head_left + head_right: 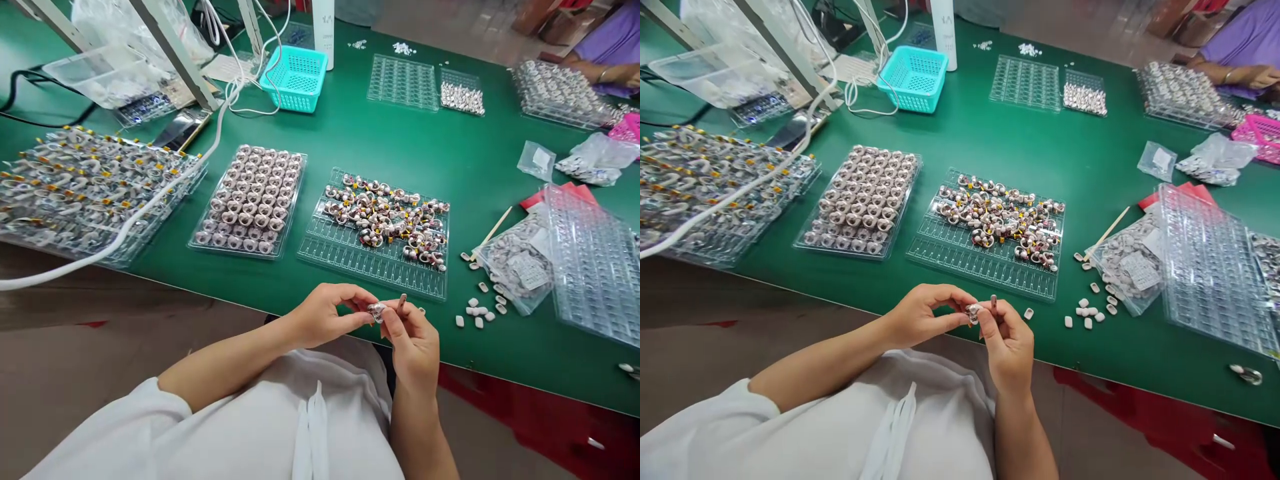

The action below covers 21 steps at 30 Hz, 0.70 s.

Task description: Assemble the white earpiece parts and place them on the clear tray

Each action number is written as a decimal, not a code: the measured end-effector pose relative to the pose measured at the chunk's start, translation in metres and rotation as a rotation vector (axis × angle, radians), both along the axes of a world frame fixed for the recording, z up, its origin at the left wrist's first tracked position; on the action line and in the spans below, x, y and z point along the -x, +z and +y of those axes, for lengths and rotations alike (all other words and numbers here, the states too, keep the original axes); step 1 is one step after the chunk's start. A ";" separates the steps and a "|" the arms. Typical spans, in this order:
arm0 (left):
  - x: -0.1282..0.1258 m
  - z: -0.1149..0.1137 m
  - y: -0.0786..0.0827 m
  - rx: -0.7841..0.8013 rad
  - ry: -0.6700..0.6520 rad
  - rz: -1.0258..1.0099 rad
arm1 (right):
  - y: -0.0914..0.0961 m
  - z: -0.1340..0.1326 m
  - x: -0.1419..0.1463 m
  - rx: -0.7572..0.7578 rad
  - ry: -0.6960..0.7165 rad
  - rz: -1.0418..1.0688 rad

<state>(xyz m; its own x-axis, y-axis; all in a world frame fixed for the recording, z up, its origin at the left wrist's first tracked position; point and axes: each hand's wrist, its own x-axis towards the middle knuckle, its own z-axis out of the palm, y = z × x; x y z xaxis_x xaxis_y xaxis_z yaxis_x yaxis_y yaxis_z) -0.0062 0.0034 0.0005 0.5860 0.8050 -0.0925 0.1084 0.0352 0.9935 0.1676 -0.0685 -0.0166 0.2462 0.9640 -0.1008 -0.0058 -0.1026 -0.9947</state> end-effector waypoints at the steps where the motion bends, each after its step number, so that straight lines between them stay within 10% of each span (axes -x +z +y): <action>1: 0.001 0.000 0.000 0.046 -0.007 -0.022 | 0.000 0.000 0.001 0.012 -0.011 -0.004; 8: 0.007 0.008 0.000 0.439 -0.083 -0.248 | 0.005 0.000 -0.004 -0.043 0.041 -0.221; 21: -0.005 0.014 0.005 0.504 0.085 -0.189 | -0.001 -0.004 0.014 -0.002 -0.085 -0.196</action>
<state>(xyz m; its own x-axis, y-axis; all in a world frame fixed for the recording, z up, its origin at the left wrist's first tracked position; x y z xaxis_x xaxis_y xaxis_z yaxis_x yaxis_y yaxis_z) -0.0011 0.0178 0.0057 0.5649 0.7333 -0.3783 -0.0940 0.5127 0.8534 0.1533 -0.0730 -0.0173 0.3417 0.9389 -0.0412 0.1791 -0.1081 -0.9779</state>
